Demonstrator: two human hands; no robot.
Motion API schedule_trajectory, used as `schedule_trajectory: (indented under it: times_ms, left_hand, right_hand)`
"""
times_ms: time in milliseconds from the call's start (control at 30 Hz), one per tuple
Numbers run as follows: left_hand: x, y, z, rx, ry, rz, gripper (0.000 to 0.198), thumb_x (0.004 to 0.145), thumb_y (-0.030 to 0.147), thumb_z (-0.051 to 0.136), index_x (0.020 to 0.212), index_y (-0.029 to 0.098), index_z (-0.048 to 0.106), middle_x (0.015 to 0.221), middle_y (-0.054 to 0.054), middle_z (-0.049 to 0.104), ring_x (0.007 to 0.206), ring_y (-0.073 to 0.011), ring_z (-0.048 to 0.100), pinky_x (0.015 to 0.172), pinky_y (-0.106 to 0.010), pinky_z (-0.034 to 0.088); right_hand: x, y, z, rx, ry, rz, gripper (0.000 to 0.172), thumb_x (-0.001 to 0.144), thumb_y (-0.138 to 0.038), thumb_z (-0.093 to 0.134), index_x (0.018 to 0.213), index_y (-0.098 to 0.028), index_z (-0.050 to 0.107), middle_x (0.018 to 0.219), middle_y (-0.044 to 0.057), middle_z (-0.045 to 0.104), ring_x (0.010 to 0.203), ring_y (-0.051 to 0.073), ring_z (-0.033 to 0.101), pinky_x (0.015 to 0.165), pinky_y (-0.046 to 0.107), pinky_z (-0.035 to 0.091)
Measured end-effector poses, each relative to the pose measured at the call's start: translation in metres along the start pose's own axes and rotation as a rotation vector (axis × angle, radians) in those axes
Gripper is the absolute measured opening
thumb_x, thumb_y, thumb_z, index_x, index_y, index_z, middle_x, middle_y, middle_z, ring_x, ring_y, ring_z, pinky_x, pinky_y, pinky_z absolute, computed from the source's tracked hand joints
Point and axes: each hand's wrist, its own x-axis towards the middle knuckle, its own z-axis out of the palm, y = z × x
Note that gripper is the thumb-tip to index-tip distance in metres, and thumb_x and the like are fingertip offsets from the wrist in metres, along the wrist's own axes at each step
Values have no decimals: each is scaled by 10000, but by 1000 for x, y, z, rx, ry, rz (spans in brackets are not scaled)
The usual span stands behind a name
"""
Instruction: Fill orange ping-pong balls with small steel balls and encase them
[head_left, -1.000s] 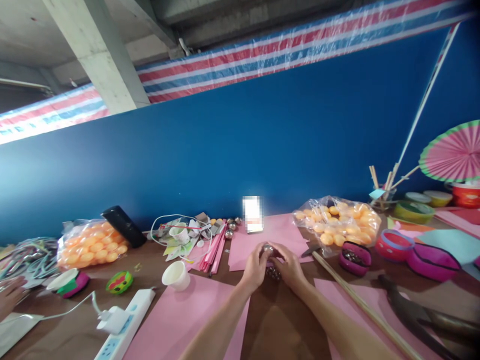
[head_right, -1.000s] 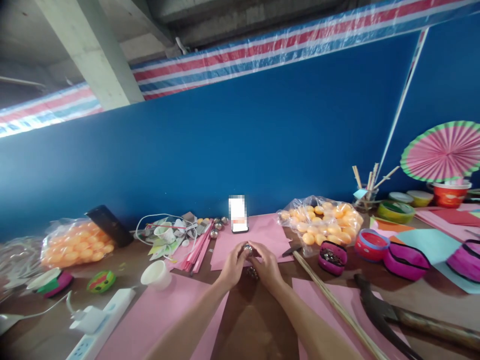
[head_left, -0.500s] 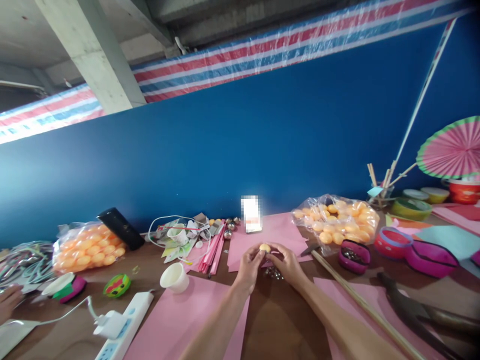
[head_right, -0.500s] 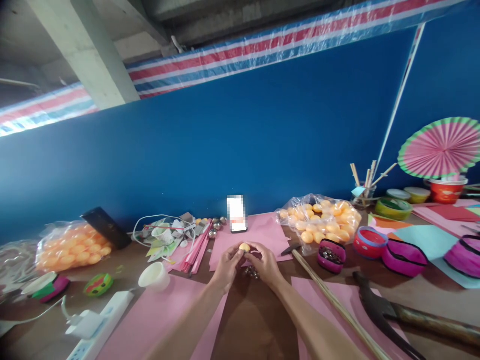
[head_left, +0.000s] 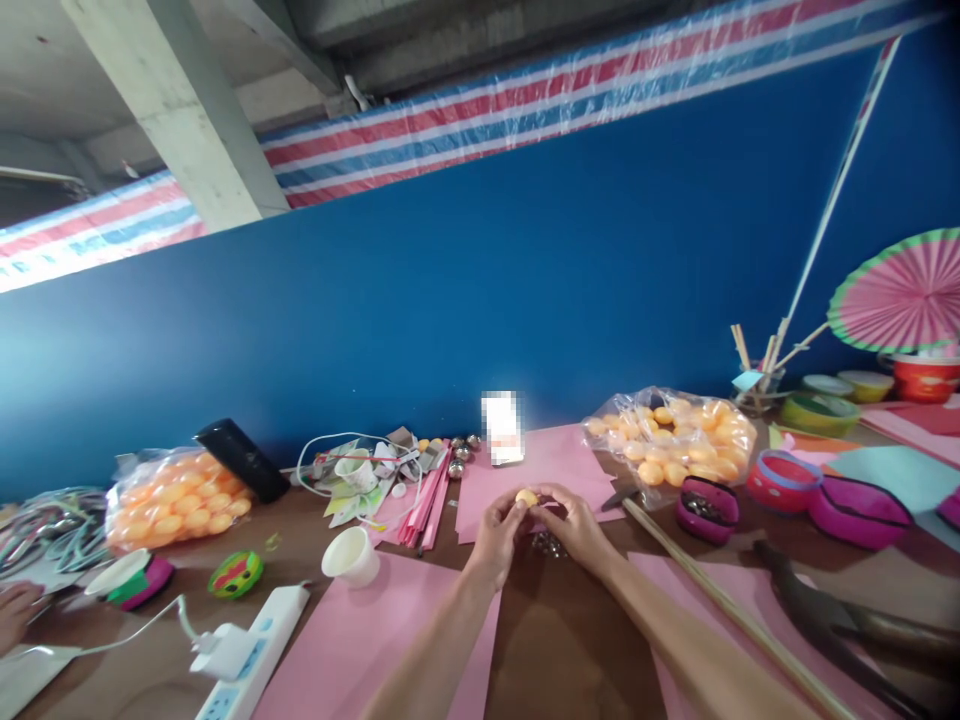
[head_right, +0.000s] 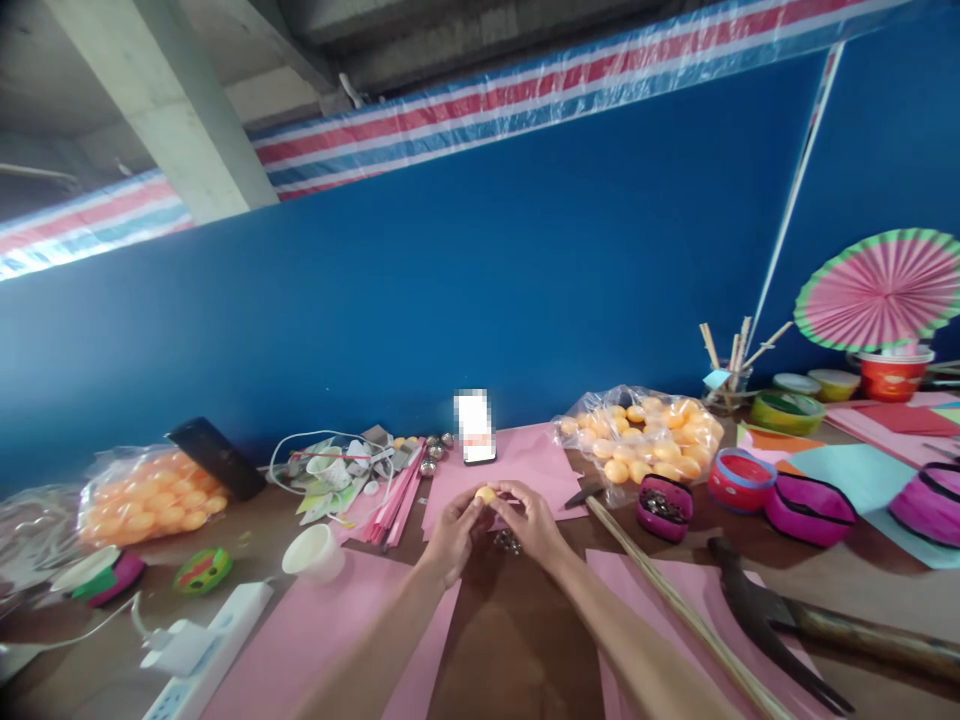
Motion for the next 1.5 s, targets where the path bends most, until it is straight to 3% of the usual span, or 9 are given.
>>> schedule_trajectory:
  times_ms: [133,267,433,600,767,833,1100,1333,1500]
  left_hand:
    - [-3,9,-9,2,44,-6,381,649,360,680,951,134,633,839,-71,656,740,-147,607,732,-283,447]
    - [-8,17,-16,-5,79,7,374,633,389,686,887,118,637,793,-74,649,713,-154,603,685,-272,447]
    - [-9,17,-23,-23,179,-27,357,589,367,725,815,109,628,650,-43,630,596,-131,588,588,-248,440]
    - [-10,14,-36,-94,177,-71,292,633,323,706,844,152,598,761,-43,647,687,-132,625,652,-248,475]
    - [-11,15,-45,-136,176,-102,328,696,272,658,1006,220,566,824,-27,651,698,-115,632,625,-224,481]
    - [-11,16,-44,-155,163,-108,333,705,247,650,1026,215,566,834,-32,656,714,-113,632,657,-227,486]
    - [-19,19,-37,-168,98,-114,303,685,172,667,976,193,588,879,-36,664,762,-119,633,723,-232,490]
    - [-26,17,-36,-140,77,-156,377,678,186,674,1037,226,570,895,-24,654,772,-121,634,729,-245,486]
    - [-29,17,-25,-152,1,-95,368,659,160,686,1013,200,596,903,-29,645,798,-118,618,798,-259,455]
  right_hand:
    - [0,-22,3,-244,-11,-175,275,849,-284,447,1081,-189,559,1022,85,620,890,194,595,748,331,509]
    - [-7,-46,20,-615,-236,-512,292,858,-174,404,1098,-226,563,945,73,647,847,179,590,738,312,487]
    - [-19,-80,43,-687,-394,-714,242,849,-173,423,971,-235,623,777,44,656,713,156,598,650,259,468]
    - [-34,-84,-7,-931,-260,-395,267,812,-190,486,1062,-227,571,916,73,631,802,202,579,682,292,458]
    - [-73,-29,-95,-1406,27,91,394,724,-80,474,1086,-202,572,825,123,606,679,258,577,542,328,431]
    - [-88,-12,-114,-1469,33,187,424,707,-16,411,1039,-199,600,747,109,600,643,246,577,501,297,405]
    - [-96,-16,-108,-1250,147,155,429,726,-65,383,1085,-202,573,791,106,589,727,237,557,574,296,414]
    - [-99,-62,-57,-539,-57,154,313,857,-280,388,1149,-222,488,848,39,639,683,171,605,594,264,488]
    - [-94,-85,-25,-394,-14,73,298,851,-240,404,1123,-244,528,1007,58,637,836,199,617,701,285,498]
